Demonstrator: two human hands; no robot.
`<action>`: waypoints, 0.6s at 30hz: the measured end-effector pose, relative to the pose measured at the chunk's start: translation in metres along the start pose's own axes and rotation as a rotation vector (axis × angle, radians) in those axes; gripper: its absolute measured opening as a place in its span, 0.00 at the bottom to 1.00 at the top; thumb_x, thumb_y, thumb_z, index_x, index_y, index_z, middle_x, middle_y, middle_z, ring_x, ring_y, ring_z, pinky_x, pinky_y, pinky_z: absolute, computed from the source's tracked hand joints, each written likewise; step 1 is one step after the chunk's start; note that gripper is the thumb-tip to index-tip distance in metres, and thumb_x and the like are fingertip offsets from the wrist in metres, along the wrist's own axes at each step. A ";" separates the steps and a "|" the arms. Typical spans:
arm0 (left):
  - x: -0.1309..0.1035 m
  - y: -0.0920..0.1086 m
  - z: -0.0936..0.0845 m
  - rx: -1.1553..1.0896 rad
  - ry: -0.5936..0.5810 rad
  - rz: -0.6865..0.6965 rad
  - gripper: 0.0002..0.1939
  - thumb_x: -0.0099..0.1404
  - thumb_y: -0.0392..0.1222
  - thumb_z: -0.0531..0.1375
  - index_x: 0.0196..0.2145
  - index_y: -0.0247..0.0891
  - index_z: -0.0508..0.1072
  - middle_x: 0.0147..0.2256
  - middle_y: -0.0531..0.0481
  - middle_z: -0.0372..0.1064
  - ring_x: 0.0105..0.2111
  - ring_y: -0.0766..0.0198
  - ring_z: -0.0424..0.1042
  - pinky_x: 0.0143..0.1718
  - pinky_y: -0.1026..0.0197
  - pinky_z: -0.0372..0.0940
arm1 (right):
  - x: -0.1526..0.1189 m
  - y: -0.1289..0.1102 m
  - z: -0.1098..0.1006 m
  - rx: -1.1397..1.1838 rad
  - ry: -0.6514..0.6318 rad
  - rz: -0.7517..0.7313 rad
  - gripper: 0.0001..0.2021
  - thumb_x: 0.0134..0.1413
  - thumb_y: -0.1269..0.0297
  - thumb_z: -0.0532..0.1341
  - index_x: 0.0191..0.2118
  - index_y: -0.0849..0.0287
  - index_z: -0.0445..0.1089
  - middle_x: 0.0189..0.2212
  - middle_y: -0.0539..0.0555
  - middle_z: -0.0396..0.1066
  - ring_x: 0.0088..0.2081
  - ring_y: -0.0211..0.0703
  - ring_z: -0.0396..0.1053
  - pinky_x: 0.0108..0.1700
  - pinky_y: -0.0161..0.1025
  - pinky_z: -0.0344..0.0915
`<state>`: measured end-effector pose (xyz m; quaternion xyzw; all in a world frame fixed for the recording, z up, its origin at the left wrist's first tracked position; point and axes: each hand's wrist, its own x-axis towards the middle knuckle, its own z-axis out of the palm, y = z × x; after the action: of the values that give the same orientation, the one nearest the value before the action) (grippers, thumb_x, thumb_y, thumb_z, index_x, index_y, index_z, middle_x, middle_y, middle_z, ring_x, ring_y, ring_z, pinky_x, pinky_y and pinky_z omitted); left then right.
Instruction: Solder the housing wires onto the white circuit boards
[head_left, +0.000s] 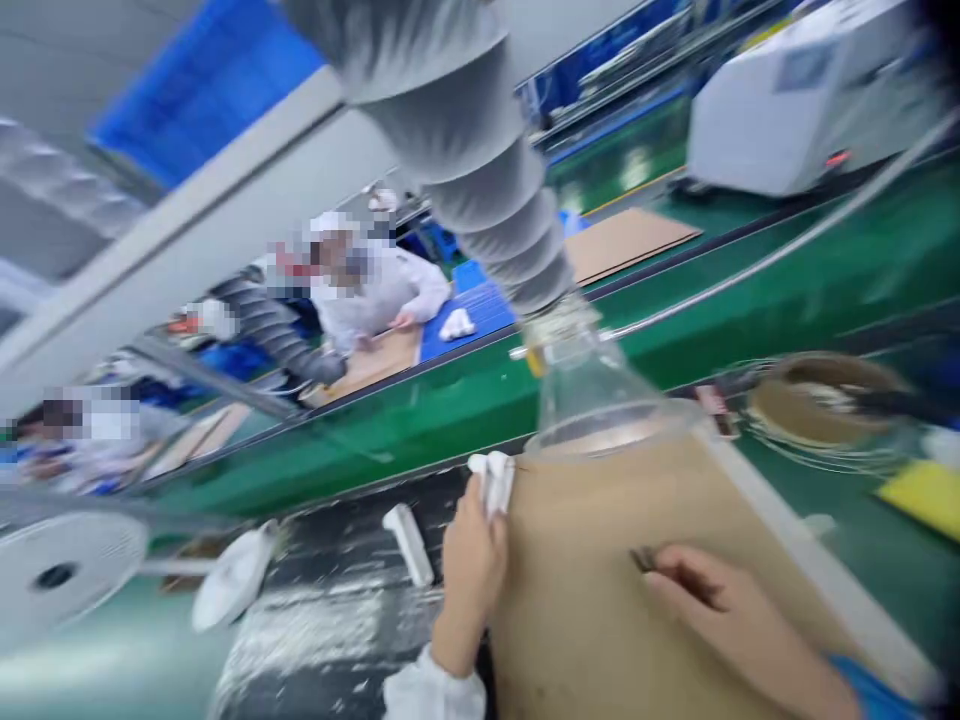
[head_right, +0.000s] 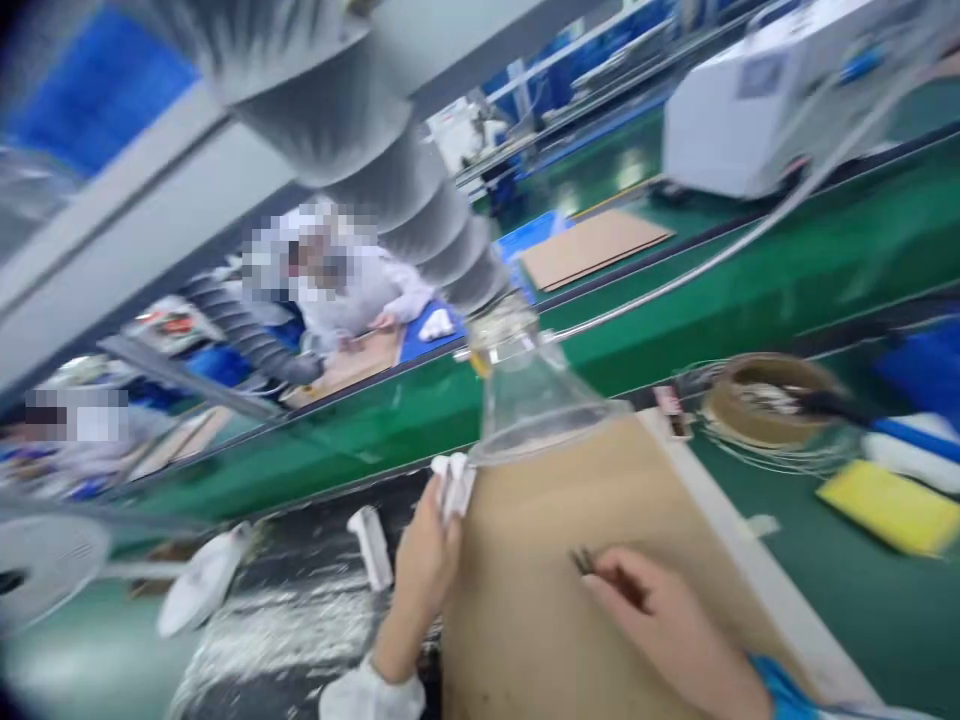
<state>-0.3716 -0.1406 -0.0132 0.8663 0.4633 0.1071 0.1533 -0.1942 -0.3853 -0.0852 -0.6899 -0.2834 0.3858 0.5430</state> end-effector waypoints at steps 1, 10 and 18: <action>-0.013 -0.013 0.003 0.041 0.012 -0.026 0.31 0.72 0.42 0.54 0.71 0.35 0.63 0.59 0.32 0.75 0.53 0.43 0.77 0.54 0.48 0.67 | 0.001 0.007 0.000 -0.009 -0.004 0.016 0.19 0.61 0.44 0.65 0.31 0.55 0.73 0.27 0.50 0.64 0.31 0.45 0.63 0.33 0.39 0.63; -0.046 -0.082 -0.003 0.290 0.363 -0.230 0.28 0.78 0.47 0.49 0.69 0.32 0.66 0.54 0.30 0.73 0.55 0.38 0.72 0.55 0.38 0.66 | -0.001 0.008 -0.001 -0.028 -0.029 0.017 0.22 0.57 0.40 0.66 0.26 0.54 0.70 0.24 0.50 0.63 0.29 0.46 0.64 0.31 0.41 0.64; -0.039 -0.125 0.007 0.150 0.444 -0.217 0.31 0.76 0.54 0.52 0.68 0.31 0.65 0.70 0.25 0.55 0.70 0.38 0.60 0.66 0.38 0.65 | 0.000 0.003 0.002 -0.013 -0.047 0.046 0.23 0.59 0.39 0.64 0.26 0.54 0.67 0.25 0.49 0.60 0.30 0.45 0.61 0.32 0.40 0.63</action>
<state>-0.4873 -0.1091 -0.0676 0.7757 0.5825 0.2428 -0.0061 -0.1962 -0.3848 -0.0882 -0.6905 -0.2823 0.4126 0.5227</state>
